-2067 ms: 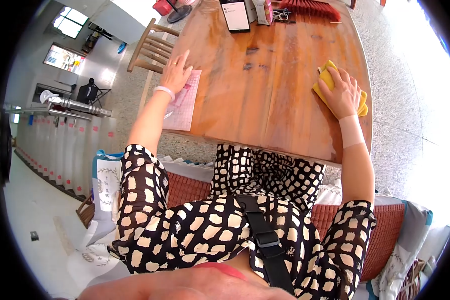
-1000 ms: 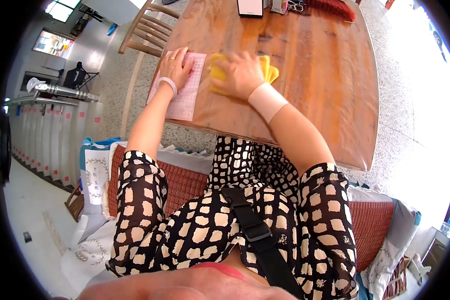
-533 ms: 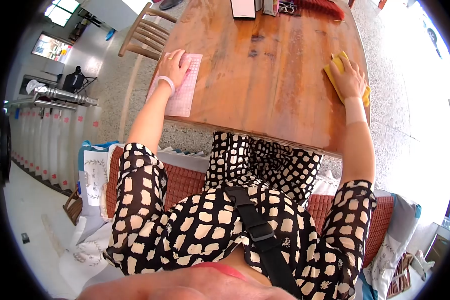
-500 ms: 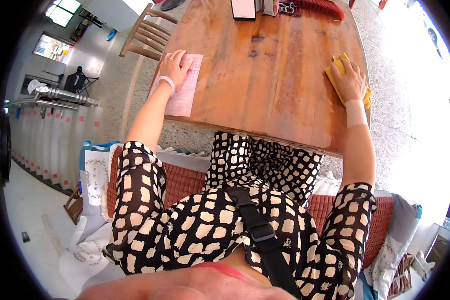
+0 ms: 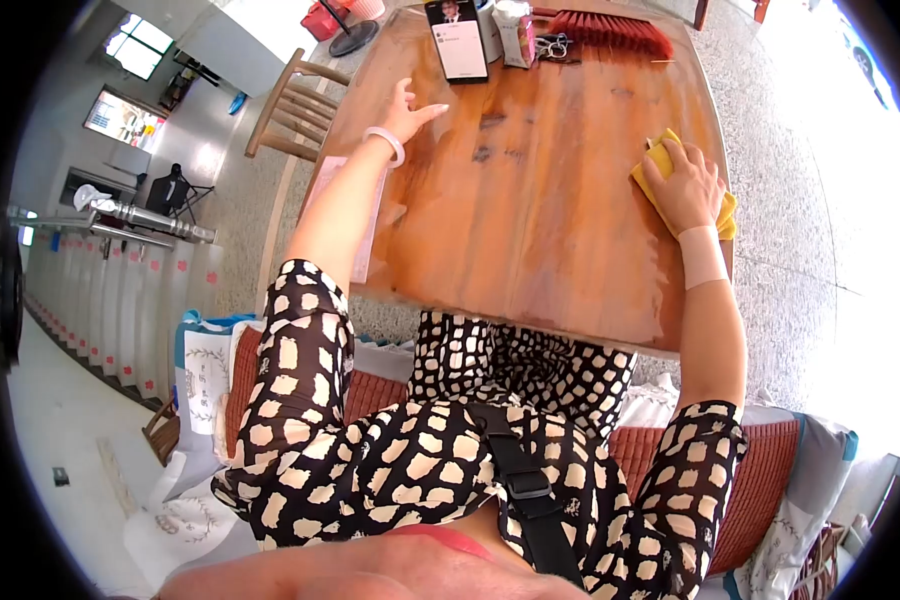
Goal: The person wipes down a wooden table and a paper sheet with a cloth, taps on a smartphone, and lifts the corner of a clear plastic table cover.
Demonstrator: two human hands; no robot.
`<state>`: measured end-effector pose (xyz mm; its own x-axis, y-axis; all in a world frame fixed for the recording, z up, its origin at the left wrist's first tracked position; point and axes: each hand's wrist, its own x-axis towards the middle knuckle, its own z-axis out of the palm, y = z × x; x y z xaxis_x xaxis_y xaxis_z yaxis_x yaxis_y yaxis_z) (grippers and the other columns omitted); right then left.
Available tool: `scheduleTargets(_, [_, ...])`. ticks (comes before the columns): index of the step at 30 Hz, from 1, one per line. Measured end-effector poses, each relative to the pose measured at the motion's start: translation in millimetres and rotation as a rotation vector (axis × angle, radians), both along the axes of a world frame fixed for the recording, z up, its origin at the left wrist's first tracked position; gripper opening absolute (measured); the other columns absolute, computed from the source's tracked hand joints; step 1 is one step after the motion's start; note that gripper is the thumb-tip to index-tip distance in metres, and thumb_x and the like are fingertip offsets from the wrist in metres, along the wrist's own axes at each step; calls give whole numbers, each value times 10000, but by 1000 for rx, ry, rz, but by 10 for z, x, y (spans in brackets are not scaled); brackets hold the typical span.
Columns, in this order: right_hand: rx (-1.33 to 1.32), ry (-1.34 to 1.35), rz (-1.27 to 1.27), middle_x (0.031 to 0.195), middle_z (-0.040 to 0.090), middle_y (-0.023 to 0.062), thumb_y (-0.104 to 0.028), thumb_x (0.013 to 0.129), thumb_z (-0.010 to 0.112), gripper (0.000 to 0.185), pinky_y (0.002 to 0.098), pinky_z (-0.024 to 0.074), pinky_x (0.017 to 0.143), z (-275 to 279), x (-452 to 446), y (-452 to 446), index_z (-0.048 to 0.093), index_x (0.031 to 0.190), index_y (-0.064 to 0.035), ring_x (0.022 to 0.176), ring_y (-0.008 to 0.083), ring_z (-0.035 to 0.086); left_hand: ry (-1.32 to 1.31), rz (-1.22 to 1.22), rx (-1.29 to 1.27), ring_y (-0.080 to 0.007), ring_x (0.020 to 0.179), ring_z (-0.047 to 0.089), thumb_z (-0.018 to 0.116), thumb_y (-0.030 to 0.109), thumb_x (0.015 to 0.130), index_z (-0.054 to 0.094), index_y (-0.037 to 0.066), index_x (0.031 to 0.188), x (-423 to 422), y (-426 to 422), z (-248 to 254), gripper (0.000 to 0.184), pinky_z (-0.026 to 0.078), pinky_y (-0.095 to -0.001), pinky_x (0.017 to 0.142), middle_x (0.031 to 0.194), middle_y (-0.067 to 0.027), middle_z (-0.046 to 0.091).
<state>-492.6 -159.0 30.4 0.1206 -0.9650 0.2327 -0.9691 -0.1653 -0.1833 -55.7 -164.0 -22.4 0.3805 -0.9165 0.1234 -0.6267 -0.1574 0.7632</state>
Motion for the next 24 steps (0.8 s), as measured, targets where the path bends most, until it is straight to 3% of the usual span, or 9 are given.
scheduleTargets(1, [-4, -4, 5, 1296, 542, 33, -521, 840, 536, 496, 466, 357, 997, 1, 0, -56, 588, 1231, -219, 1180, 310, 490, 16, 12, 3, -317, 1235, 445, 840, 455, 636, 170, 47, 1438, -54, -107, -20, 1122, 353, -427, 1041, 1320, -224, 456])
scheduleTargets(4, [-30, -12, 11, 1286, 550, 34, -520, 838, 533, 496, 456, 359, 996, -32, 4, -271, 586, 1234, -225, 1175, 307, 495, -50, 28, 5, -331, 1244, 437, 836, 489, 620, 194, 33, 1432, -150, -342, 16, 1131, 354, -419, 1047, 1331, -219, 447])
scheduleTargets(8, [-53, -1, -26, 1281, 553, 41, -527, 845, 514, 500, 453, 363, 1002, -53, 40, -572, 581, 1242, -232, 1181, 308, 493, -276, 80, 25, -317, 1127, 517, 829, 548, 582, 246, 28, 1416, -121, -614, -57, 1143, 420, -391, 962, 1208, -171, 535])
scheduleTargets(10, [-30, -2, -52, 1282, 551, 43, -534, 847, 506, 503, 453, 366, 1005, -55, 58, -715, 579, 1246, -236, 1185, 309, 491, -332, 59, 125, -298, 1050, 555, 826, 571, 566, 302, 31, 1387, -248, -558, 184, 1114, 452, -380, 900, 1126, -143, 574])
scheduleTargets(11, [-44, 12, -59, 1285, 548, 45, -545, 850, 496, 512, 455, 370, 1008, -59, 66, -771, 572, 1257, -244, 1196, 313, 486, -413, 83, 71, -268, 950, 580, 833, 573, 550, 366, 26, 1325, -203, -618, 79, 1058, 473, -379, 817, 1020, -102, 603])
scheduleTargets(12, [-40, 12, -64, 1288, 546, 45, -548, 850, 494, 513, 455, 369, 1008, -76, 63, -825, 570, 1259, -247, 1200, 314, 483, -385, 78, 2, -271, 933, 585, 836, 581, 534, 412, 23, 1250, -252, -577, 141, 1002, 477, -384, 806, 1001, -99, 610])
scheduleTargets(17, [-45, 9, -73, 1302, 538, 31, -570, 848, 482, 518, 460, 351, 1021, -124, 62, -1015, 569, 1258, -265, 1228, 310, 468, -398, 98, 45, -277, 951, 593, 825, 604, 528, 441, 41, 1232, -226, -635, 162, 980, 480, -378, 814, 989, -93, 626])
scheduleTargets(20, [-45, 19, -77, 1316, 532, 18, -575, 849, 475, 516, 477, 334, 1028, -122, 67, -1040, 573, 1254, -269, 1245, 297, 457, -472, 137, 15, -278, 894, 622, 829, 621, 524, 518, -45, 1017, -295, -630, 193, 885, 502, -350, 805, 941, -147, 644])
scheduleTargets(24, [-29, 26, -80, 1331, 524, 15, -572, 851, 474, 516, 481, 334, 1027, -108, 68, -1021, 574, 1255, -268, 1253, 290, 449, -462, 131, 18, -275, 936, 615, 835, 593, 539, 518, -47, 1043, -341, -631, 191, 873, 493, -350, 830, 979, -152, 640])
